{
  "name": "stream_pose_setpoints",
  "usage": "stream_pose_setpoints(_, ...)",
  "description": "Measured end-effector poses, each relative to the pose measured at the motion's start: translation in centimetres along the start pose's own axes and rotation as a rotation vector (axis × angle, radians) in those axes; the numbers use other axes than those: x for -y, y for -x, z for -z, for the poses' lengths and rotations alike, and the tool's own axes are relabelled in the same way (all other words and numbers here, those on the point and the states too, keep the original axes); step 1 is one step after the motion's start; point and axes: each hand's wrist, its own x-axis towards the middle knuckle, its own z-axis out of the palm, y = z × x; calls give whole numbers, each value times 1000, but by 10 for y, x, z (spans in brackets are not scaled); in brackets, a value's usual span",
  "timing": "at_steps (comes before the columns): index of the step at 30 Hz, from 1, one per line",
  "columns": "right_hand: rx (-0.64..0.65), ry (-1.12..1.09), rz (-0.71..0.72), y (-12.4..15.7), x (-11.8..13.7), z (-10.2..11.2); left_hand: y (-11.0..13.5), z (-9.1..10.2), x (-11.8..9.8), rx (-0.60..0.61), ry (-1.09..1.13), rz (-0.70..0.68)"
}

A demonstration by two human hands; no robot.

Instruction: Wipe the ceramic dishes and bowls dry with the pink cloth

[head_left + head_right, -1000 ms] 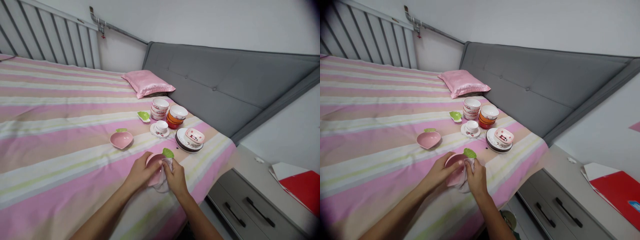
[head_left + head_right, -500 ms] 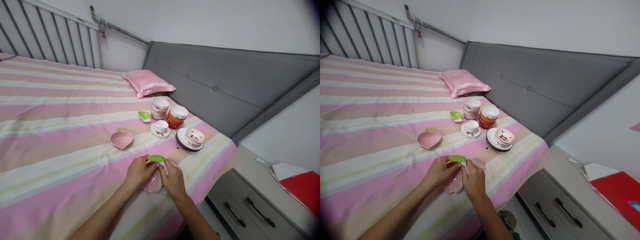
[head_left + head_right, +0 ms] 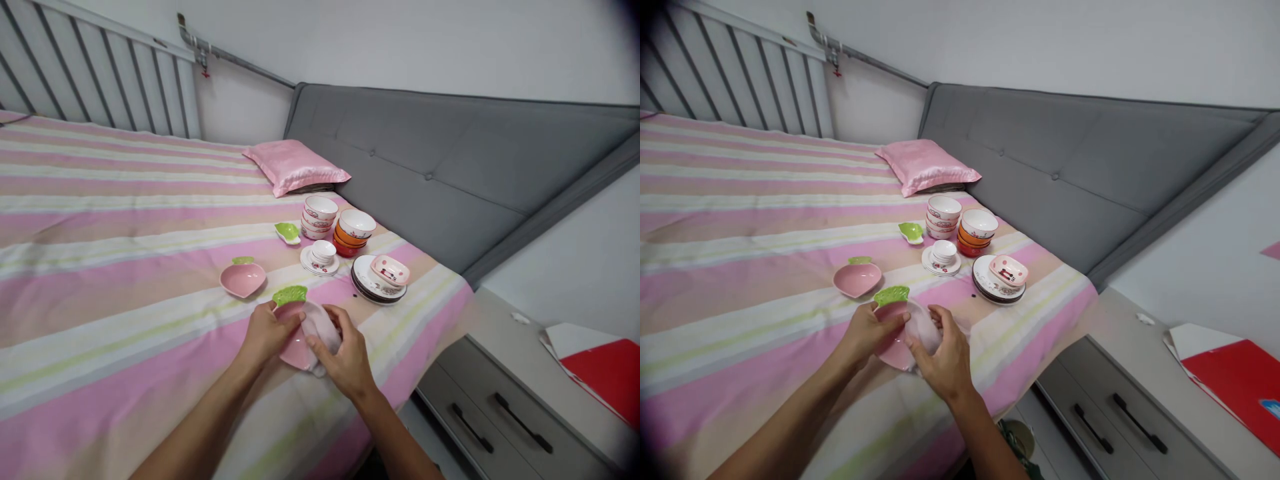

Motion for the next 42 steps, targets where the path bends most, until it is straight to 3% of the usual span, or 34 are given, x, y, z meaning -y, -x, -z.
stream_pose_setpoints(6,-172,143,136,0,-7,-2,9,-7,-11,38,-141,29)
stream_pose_setpoints(10,-190,278,272,-1,-11,-6,16,-14,-13,83,-171,-61)
stream_pose_setpoints(13,-200,329,295,-1,-15,-8,19,-17,-13,106,-185,-104)
stream_pose_setpoints(29,-137,493,255,1,-18,-12,30,-12,-36,142,-467,-145)
stream_pose_setpoints(42,-86,110,32,0,-8,-10,29,-14,-32,51,-336,-194)
